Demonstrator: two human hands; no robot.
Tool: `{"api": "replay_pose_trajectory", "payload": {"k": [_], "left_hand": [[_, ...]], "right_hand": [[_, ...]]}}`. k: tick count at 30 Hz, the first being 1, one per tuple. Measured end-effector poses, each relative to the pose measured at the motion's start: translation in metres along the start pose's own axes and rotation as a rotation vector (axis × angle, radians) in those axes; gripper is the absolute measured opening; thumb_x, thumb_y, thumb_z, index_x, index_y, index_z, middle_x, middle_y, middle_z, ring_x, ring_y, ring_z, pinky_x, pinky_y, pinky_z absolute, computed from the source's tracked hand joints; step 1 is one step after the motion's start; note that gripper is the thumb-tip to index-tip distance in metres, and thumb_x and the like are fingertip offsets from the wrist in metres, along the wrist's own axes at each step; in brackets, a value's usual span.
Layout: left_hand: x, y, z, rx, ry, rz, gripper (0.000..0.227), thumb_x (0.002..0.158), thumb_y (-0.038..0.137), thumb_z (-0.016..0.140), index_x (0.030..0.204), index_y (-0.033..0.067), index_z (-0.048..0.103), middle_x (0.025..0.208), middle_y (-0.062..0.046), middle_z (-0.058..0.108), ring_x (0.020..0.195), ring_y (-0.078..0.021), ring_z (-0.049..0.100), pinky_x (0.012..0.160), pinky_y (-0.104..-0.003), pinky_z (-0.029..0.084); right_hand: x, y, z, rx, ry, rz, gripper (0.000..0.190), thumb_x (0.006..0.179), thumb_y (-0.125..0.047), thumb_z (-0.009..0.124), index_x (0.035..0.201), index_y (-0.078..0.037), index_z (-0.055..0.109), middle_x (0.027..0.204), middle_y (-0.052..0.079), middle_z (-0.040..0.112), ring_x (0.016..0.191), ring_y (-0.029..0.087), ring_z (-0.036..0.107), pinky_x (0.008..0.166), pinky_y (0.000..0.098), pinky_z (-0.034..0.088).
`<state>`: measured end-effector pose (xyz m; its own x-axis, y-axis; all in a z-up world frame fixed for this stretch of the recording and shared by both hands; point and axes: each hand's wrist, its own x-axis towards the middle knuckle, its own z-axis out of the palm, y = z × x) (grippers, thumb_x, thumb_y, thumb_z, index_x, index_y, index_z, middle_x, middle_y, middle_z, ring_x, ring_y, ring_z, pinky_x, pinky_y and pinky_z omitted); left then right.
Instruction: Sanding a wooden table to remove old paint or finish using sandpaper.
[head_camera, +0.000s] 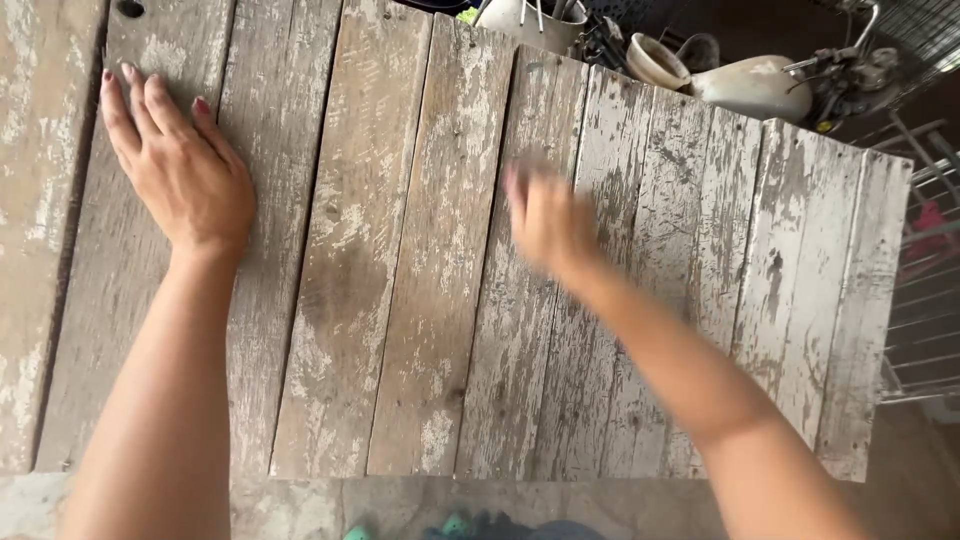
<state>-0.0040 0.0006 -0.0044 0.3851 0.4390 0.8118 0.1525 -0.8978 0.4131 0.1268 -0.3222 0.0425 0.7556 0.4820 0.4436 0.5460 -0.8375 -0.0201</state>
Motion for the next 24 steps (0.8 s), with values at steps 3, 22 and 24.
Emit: {"api": "replay_pose_trajectory", "payload": {"k": [3, 22, 24], "left_hand": [[0.001, -0.003, 0.001, 0.005, -0.031, -0.037, 0.048, 0.117, 0.015, 0.037, 0.143, -0.0226, 0.05, 0.151, -0.039, 0.047, 0.142, -0.0466, 0.027, 0.119, -0.056, 0.022], [0.004, -0.002, -0.001, 0.02, -0.246, -0.144, 0.053, 0.113, 0.012, 0.032, 0.157, -0.0175, 0.034, 0.163, -0.031, 0.027, 0.15, -0.0389, 0.012, 0.124, -0.053, 0.009], [0.002, 0.001, 0.001, 0.0, -0.328, -0.174, 0.056, 0.111, 0.01, 0.029, 0.159, -0.0169, 0.03, 0.166, -0.03, 0.019, 0.151, -0.0373, 0.006, 0.126, -0.053, 0.005]], "right_hand": [[-0.015, 0.0, 0.011, 0.141, 0.037, -0.227, 0.05, 0.107, -0.026, 0.039, 0.066, -0.007, 0.06, 0.046, -0.004, 0.043, 0.03, 0.006, 0.026, 0.029, 0.0202, 0.017], [0.069, -0.006, 0.022, 0.06, 0.247, 0.07, 0.057, 0.108, -0.035, 0.028, 0.06, -0.013, 0.05, 0.052, -0.004, 0.042, 0.038, 0.008, 0.03, 0.035, 0.0215, 0.021], [0.014, -0.025, 0.007, 0.044, 0.143, 0.164, 0.062, 0.109, -0.04, 0.021, 0.059, -0.014, 0.046, 0.054, -0.002, 0.04, 0.041, 0.008, 0.03, 0.038, 0.0214, 0.024]]}}
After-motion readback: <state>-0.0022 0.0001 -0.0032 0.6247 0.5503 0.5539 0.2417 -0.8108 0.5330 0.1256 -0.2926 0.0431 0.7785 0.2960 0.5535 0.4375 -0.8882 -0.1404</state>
